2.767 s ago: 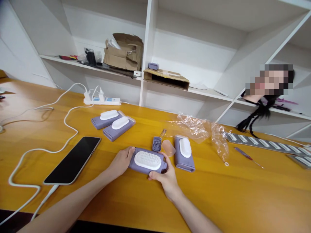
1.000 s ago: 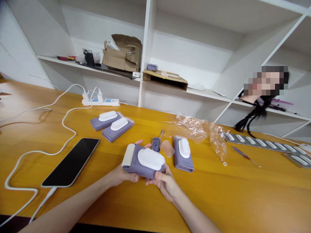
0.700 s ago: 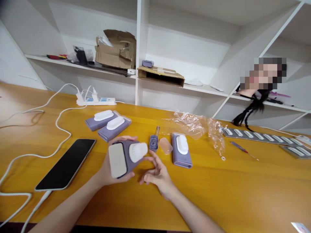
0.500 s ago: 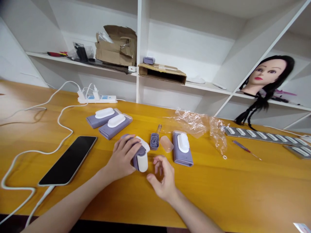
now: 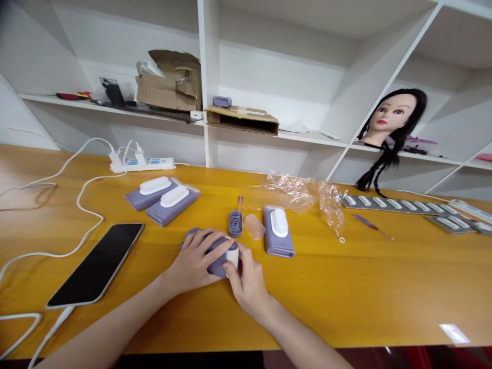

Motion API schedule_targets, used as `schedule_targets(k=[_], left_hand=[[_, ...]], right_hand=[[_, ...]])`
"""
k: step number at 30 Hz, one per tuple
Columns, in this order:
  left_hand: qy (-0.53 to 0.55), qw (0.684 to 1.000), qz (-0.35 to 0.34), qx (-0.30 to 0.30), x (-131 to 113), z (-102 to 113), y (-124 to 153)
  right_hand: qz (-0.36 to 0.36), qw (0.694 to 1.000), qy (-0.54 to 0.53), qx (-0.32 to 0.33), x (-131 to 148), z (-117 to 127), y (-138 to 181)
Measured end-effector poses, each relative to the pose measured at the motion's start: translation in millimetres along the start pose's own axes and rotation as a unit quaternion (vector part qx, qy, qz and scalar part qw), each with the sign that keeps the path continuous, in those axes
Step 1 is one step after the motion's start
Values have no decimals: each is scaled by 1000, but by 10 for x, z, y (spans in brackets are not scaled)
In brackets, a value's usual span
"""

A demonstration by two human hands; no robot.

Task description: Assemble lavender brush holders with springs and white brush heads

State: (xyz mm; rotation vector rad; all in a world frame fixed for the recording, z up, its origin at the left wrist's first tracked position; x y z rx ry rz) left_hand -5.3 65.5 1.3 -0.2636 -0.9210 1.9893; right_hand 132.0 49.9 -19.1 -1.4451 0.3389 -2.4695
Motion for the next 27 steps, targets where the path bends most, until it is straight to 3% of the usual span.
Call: schedule_targets(k=[4, 10, 22, 27], left_hand=[[-8, 1000, 12, -7, 2, 15, 38], [-3, 1000, 31, -4, -26, 13, 30], [48, 988, 113, 96, 30, 24, -50], [66, 982, 145, 104, 49, 20, -41]], right_hand=[[-13, 997, -72, 28, -4, -13, -17], [-30, 990, -137, 19, -82, -11, -27], [-134, 967, -216, 13, -192, -78, -133], [-142, 965, -212, 64, -145, -100, -141]])
Point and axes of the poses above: each hand's wrist, its own y-axis away from the middle knuckle, its own z-axis out of the back of the hand, x = y × z, the point moved 5 cm from there along -y, towards the middle knuckle, and after that the axes turned 12 degrees about -z, right-handed, at the moved point
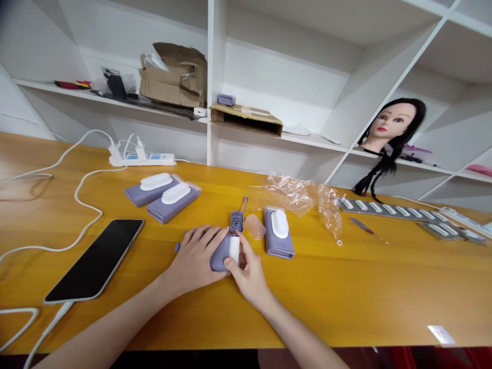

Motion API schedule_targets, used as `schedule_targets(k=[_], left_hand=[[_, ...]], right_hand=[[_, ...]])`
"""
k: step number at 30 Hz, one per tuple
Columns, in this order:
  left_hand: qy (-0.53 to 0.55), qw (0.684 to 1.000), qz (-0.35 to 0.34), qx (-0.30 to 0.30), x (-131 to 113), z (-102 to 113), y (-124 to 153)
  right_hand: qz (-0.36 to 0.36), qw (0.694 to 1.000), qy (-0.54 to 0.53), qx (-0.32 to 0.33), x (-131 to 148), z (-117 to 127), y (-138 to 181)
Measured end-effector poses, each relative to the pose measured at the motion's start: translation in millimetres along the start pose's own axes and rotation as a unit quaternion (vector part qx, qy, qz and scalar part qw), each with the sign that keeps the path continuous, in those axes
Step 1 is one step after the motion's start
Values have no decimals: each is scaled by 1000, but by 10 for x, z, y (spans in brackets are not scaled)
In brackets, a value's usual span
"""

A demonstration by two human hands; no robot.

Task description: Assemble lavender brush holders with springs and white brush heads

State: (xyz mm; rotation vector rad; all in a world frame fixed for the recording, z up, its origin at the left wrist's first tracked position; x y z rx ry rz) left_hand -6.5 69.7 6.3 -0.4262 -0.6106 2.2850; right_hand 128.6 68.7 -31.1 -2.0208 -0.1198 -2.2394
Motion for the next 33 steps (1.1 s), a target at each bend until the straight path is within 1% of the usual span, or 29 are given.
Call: schedule_targets(k=[4, 7, 10, 16, 18, 22, 25, 29, 31, 33], left_hand=[[-3, 1000, -3, 13, -6, -13, 4], [-19, 999, -2, 30, -3, -43, 11], [-36, 999, -17, 28, -2, -63, 21], [-39, 999, -35, -7, 0, -49, 33], [-38, 999, -31, -10, -5, -48, 26], [-37, 999, -13, -21, -22, -42, 0], [-39, 999, 0, -30, -16, -35, -10], [-53, 998, -5, -38, 15, -29, 8], [-60, 997, -5, -45, 30, -21, 26], [-62, 997, -5, -52, 33, -16, 41]], right_hand=[[-40, 995, -65, 64, -20, -75, -23], [-55, 987, -121, 86, -55, -103, -35], [-71, 983, -143, 90, -77, -102, -39], [-99, 982, -137, 78, -28, -85, -35], [-99, 985, -129, 64, -4, -84, -29], [-84, 991, -105, 11, 16, -62, -15], [-60, 995, -82, 7, 25, -57, -16], [-18, 999, 29, 18, 77, -62, -32], [-3, 996, 84, 7, 110, -63, -44], [3, 993, 114, -15, 131, -63, -57]])
Point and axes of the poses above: each hand's wrist, its own y-axis away from the middle knuckle, its own z-axis out of the back of the hand, x = y × z, the point moved 5 cm from there along -y, towards the middle knuckle, and after that the axes turned 12 degrees about -z, right-handed, at the moved point
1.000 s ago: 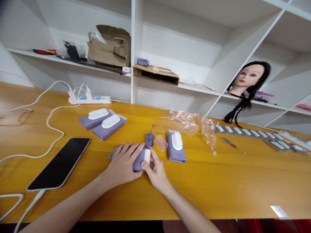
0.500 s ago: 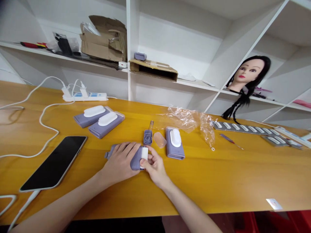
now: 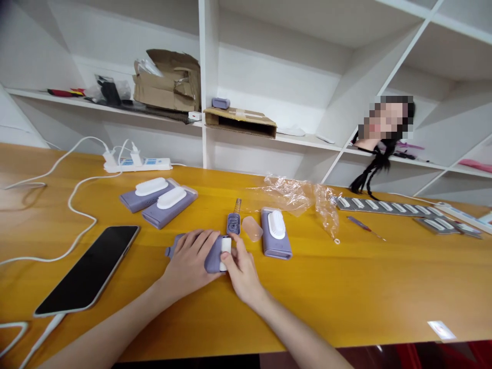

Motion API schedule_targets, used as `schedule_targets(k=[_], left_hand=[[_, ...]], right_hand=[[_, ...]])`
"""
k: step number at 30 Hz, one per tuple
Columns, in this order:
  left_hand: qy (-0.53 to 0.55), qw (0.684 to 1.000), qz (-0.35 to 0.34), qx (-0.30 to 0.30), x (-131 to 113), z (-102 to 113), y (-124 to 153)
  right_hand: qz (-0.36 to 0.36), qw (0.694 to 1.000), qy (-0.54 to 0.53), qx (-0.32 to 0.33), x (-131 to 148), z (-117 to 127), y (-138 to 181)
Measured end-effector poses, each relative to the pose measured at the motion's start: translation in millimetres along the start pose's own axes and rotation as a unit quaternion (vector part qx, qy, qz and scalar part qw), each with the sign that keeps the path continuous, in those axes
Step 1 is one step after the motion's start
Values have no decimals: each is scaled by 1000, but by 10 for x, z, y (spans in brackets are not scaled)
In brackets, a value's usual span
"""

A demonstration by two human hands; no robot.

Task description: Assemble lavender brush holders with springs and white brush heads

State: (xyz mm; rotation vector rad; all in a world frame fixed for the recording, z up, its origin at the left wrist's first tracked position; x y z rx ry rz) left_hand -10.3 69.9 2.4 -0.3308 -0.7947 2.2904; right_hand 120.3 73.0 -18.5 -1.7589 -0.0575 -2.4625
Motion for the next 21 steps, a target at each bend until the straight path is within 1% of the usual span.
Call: schedule_targets(k=[5, 7, 13, 21], left_hand=[[4, 1000, -21, -19, -62, -21, 18], [5, 999, -27, -29, -86, -45, 23], [7, 999, -31, -38, -104, -80, 40], [6, 999, -30, -38, -85, -18, 33]], right_hand=[[-1, 995, 35, -91, -9, -4, 0], [0, 993, 42, -113, -34, -19, 13], [-2, 991, 39, -130, -111, -53, 47], [20, 992, 20, -119, -151, -51, 62]])
Point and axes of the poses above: each hand's wrist, its own y-axis away from the middle knuckle, its own z-axis out of the back of the hand, x = y × z, the point moved 5 cm from there along -y, towards the middle knuckle, and after that the axes turned 12 degrees about -z, right-handed, at the moved point
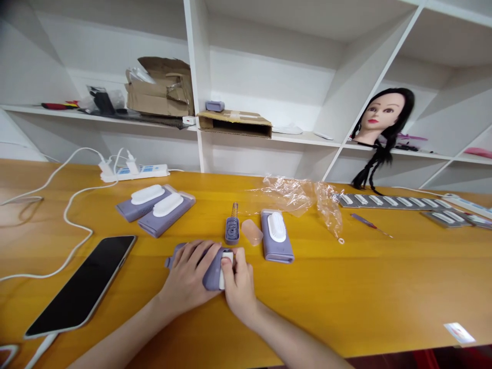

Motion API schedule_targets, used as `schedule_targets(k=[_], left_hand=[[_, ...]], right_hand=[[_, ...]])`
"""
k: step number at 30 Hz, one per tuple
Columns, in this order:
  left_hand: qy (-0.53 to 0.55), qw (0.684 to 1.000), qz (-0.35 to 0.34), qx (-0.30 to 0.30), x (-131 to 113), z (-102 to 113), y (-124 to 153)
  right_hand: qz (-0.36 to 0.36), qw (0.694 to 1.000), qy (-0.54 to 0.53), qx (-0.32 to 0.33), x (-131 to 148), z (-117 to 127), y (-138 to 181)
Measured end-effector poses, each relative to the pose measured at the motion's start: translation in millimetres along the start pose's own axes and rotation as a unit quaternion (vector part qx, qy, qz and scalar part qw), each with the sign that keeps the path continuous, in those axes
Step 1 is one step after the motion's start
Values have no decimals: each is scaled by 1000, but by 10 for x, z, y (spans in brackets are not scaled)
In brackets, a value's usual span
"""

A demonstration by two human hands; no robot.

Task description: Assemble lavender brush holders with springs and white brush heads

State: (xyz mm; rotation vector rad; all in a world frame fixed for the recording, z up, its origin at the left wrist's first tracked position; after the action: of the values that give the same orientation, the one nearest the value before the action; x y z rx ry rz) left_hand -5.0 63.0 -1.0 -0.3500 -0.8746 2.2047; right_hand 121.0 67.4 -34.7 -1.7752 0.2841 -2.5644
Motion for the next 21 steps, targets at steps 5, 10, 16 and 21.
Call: schedule_targets(k=[5, 10, 16, 21], left_hand=[[-3, 1000, 15, 0, 27, 22, -30], [-21, 999, 45, -10, 60, 18, -51], [-9, 998, 68, 0, 153, 59, -15], [-5, 995, 72, 64, 230, 94, -23]], right_hand=[[8, 999, -10, -38, 42, 58, 2], [-29, 993, -61, -94, 43, 90, -43], [-65, 988, -88, -107, 41, 234, -139], [15, 969, 233, -74, 181, 365, -244]])
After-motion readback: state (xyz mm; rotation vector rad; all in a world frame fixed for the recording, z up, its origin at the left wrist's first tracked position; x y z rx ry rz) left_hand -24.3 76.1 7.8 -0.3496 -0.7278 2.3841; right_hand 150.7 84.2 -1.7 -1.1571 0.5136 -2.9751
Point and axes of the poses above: each hand's wrist, its own y-axis away from the middle knuckle, its own z-axis out of the back of the hand, x = y × z, the point moved 5 cm from there along -y, towards the middle knuckle, and after that the axes turned 12 degrees about -z, right-handed, at the moved point
